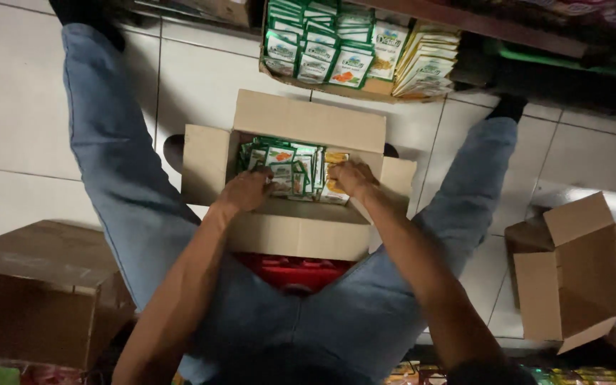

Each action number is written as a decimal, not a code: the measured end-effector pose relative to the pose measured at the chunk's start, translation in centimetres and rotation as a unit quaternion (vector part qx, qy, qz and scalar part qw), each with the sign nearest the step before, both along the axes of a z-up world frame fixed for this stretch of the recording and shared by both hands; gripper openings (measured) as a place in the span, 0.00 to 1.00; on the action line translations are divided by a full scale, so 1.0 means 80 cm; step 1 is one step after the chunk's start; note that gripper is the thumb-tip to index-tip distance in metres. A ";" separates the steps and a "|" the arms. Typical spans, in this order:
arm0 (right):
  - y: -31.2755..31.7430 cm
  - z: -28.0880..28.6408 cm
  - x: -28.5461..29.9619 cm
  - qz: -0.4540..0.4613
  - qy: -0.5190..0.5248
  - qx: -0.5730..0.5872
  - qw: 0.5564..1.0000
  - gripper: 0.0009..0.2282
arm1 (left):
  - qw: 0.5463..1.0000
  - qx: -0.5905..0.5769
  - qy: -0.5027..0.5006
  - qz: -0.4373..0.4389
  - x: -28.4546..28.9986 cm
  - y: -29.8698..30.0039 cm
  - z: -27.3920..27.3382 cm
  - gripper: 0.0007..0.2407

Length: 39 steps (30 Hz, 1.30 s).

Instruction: Sorting and placing small condiment packets from a box onto a retail shelf.

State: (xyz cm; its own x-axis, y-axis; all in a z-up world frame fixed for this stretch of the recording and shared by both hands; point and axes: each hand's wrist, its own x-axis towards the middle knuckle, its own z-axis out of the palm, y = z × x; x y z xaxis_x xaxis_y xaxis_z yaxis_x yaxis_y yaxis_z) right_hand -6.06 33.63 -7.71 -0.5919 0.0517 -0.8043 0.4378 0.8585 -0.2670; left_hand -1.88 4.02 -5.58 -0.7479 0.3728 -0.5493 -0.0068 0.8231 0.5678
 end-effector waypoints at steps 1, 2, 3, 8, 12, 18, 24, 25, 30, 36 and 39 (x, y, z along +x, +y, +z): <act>0.010 -0.017 0.004 0.000 0.006 0.002 1.000 0.14 | 1.000 0.002 0.006 0.000 0.000 -0.002 0.000 0.14; 0.020 -0.034 0.006 0.198 0.087 -0.025 0.976 0.12 | 1.000 0.010 -0.004 0.012 -0.001 -0.003 -0.001 0.14; 0.030 -0.052 0.009 0.387 0.164 -0.047 0.906 0.09 | 0.999 0.018 -0.015 0.025 -0.001 -0.004 -0.001 0.14; 0.010 0.026 0.003 0.258 0.241 -0.157 0.922 0.07 | 0.994 0.063 0.017 0.088 0.002 -0.010 0.012 0.13; -0.012 0.098 0.013 0.034 0.239 -0.154 0.958 0.10 | 0.978 0.139 0.037 0.150 0.000 -0.014 0.027 0.14; -0.033 0.123 0.059 -0.219 0.160 -0.416 0.868 0.18 | 0.951 0.266 -0.011 0.156 -0.006 -0.007 0.076 0.14; -0.063 0.128 0.080 -0.188 0.065 -0.470 0.860 0.18 | 0.876 0.460 -0.105 0.105 0.002 0.005 0.013 0.16; -0.063 0.125 0.080 -0.187 0.063 -0.469 0.861 0.18 | 0.875 0.461 -0.105 0.107 0.002 0.006 0.012 0.16; -0.053 0.085 0.075 -0.210 0.122 -0.447 0.861 0.17 | 0.866 0.475 -0.094 0.126 -0.005 -0.002 0.026 0.12; -0.054 0.086 0.079 -0.177 0.081 -0.422 0.885 0.21 | 0.864 0.467 -0.095 0.164 -0.006 -0.001 0.065 0.11; -0.060 0.089 0.082 -0.193 0.047 -0.436 0.878 0.24 | 0.862 0.465 -0.092 0.178 -0.006 -0.001 0.075 0.11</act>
State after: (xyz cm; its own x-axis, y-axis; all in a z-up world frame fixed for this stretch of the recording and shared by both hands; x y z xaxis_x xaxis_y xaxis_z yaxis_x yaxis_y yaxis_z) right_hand 0.48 28.81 -0.60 -0.7309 -0.3485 -0.5868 0.5922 0.1035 -0.7991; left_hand -2.35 3.97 0.45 -0.8375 0.4812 -0.2589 -0.3262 -0.0601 0.9434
